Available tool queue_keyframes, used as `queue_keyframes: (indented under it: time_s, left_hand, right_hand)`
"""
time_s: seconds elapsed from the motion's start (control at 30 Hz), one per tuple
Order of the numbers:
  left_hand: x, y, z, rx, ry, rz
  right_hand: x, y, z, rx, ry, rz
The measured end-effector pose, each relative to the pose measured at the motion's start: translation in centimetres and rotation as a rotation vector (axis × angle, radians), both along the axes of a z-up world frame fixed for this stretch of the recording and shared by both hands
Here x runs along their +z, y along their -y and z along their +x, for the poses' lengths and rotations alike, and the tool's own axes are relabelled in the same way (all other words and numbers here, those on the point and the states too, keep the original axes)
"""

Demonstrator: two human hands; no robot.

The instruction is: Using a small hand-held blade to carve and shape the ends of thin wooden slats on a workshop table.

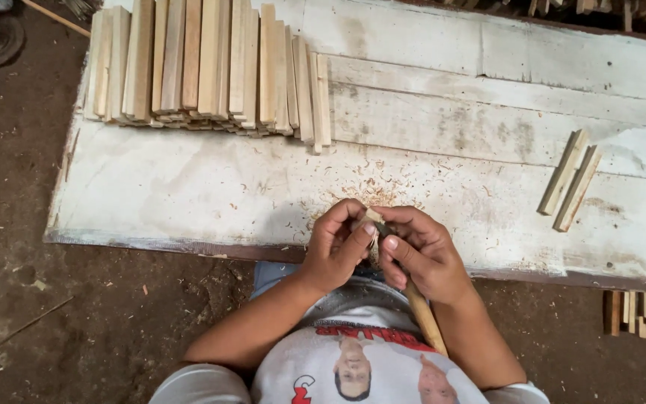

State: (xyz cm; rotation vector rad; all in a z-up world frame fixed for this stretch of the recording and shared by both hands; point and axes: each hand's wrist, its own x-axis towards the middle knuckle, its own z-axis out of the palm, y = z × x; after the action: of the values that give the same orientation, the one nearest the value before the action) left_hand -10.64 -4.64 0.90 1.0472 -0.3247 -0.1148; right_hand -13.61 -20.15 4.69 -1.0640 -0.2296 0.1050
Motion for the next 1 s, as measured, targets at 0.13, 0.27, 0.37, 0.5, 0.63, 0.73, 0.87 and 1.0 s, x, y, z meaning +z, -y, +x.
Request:
queue_keyframes:
  time_s: [0.13,0.27,0.37,0.5,0.63,0.73,0.87,1.0]
  left_hand:
    - [0.5,0.2,-0.2,-0.013,0.03,-0.027]
    - [1.0,0.0,0.2,0.008,0.109,0.033]
    - [0.4,-0.2,0.7,0.022,0.152,0.077]
    - [-0.3,-0.2,1.0,0.04,0.257,0.072]
    - [-0.4,-0.1,0.5,0.045,0.297,0.078]
    - [-0.4,0.3,0.1,0.068,0.405,0.115]
    - [1.8,-0.7,1.0,0.059,0.306,0.107]
    - [2.3,-1.3,1.0,0.011,0.292,0.215]
  right_hand:
    - [-1.4,1.4,0.3,-0.038,-0.009,-0.103]
    - [-0.5,1.3,0.3,-0.014,-0.038,0.025]
    - [-0.5,0.4,-0.2,0.06,-0.065,0.107]
    - [-1.4,0.6,-0.1,0.056,-0.08,0.098]
    - [-2.5,1.5,0.4,0.022,-0.119,0.118]
    - [-4.0,3.4,1.5,-0.059,-0.137,0.041]
    - [-1.8,3.2,0.6,-0.062,-0.147,0.162]
    - [-0.3,1.9,-0.2,-0.032,-0.087,0.107]
